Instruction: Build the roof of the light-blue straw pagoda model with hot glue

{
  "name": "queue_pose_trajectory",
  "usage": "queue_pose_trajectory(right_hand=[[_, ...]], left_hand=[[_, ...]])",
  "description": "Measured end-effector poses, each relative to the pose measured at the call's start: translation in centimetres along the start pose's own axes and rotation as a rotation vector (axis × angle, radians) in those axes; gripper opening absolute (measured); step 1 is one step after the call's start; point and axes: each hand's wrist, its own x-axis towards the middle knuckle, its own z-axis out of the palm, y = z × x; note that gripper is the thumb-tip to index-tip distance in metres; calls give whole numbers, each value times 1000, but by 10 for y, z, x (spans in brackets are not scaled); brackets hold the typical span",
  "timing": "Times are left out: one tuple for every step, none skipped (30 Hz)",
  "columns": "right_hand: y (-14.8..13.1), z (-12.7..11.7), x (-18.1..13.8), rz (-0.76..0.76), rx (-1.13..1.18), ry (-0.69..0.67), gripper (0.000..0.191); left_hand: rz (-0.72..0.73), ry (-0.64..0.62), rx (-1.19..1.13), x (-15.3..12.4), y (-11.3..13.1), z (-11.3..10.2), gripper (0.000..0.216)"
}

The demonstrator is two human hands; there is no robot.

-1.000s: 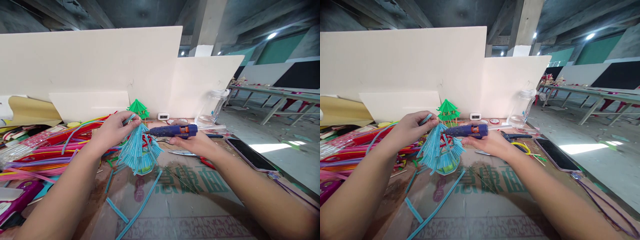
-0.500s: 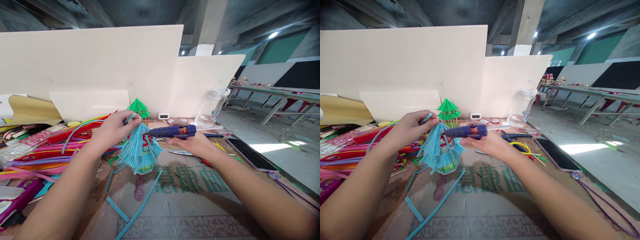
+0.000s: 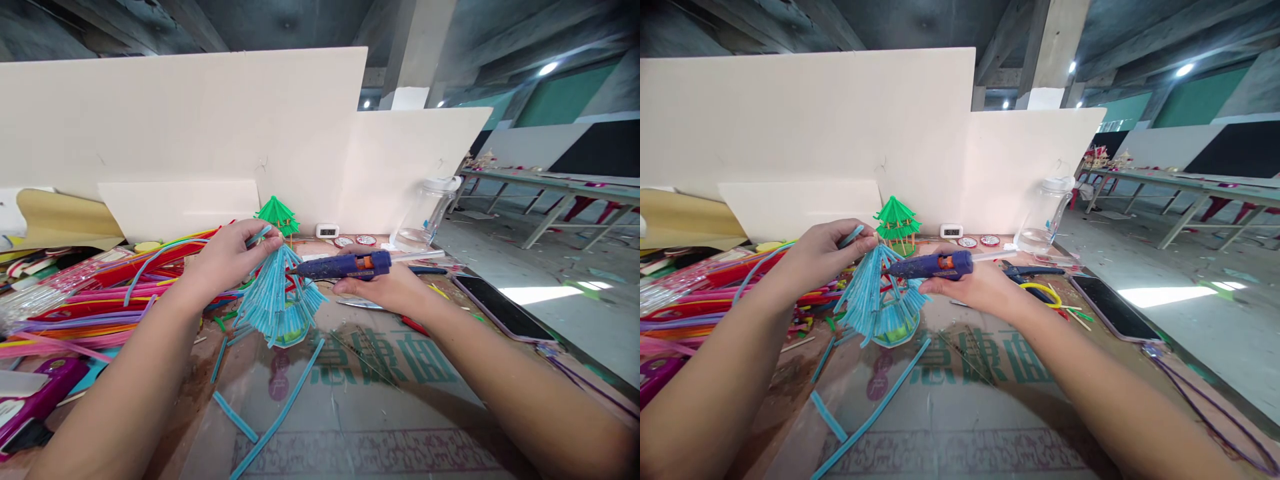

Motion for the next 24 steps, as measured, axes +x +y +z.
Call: queue_pose_trajectory(right_hand=[[1, 0, 0, 3, -10, -10, 35], [1, -1, 0, 9, -20, -24, 33], [1, -2, 0, 13, -26, -34, 31], [0, -2, 0, 16, -32, -40, 29], [-1, -2, 0, 17, -36, -48, 28], [-3, -3, 0, 18, -38, -58, 27], [-5, -3, 0, 19, -37, -68, 26], [-7, -3, 0, 18, -33, -76, 26], [-9, -3, 0, 16, -26, -83, 27], [-10, -3, 0, 13, -17, -87, 28], [-11, -4, 0, 6, -5, -88, 30], [-12, -5, 0, -8, 9, -88, 32], [-12, -7, 0, -25, 24, -100, 33], [-12, -9, 0, -40, 42, -128, 33], [-12, -11, 1, -57, 59, -171, 32], [-12, -13, 1, -76, 73, -219, 31], [-12, -16, 1, -94, 80, -262, 29], [-12, -18, 1, -107, 84, -295, 28], [-11, -20, 2, -117, 90, -313, 29], [-11, -21, 2, -123, 99, -317, 31], [-10, -21, 2, -120, 109, -313, 35], [-10, -22, 3, -110, 116, -304, 38], [-9, -22, 3, -101, 113, -290, 42], [-8, -22, 3, -93, 94, -272, 44]], left_hand=[[-5, -1, 1, 0, 0, 0, 38], [-9, -1, 3, 0, 0, 0, 38], [-12, -1, 5, 0, 0, 0, 38], [-13, 0, 7, 0, 1, 0, 39], [-13, 0, 7, 1, 1, -1, 39], [-10, 0, 6, 1, 1, -1, 38], [-7, 0, 4, 1, 1, -1, 38], [-5, -1, 4, 1, 1, -1, 37], [-3, -1, 6, 1, 1, -1, 37], [-3, 0, 9, 1, 1, -1, 38], [-3, 1, 12, 1, 1, -1, 38], [-5, 0, 14, 1, 1, -1, 39], [-7, 0, 15, 1, 0, -1, 39], [-12, -1, 16, 1, 0, -1, 39], [-18, -1, 18, 1, 0, -1, 39], [-23, -2, 19, 1, -1, -1, 39], [-25, -2, 20, 1, -1, 0, 39], [-25, -3, 18, 1, -1, 0, 38], [-22, -3, 15, 1, -1, 0, 38], [-16, -3, 10, 0, -1, 0, 37], [-11, -2, 4, 0, -1, 0, 37], [-9, -1, 1, 0, 0, 0, 36], [-10, -1, 0, -1, 0, 0, 36], [-13, -2, 0, -1, 0, 0, 36]])
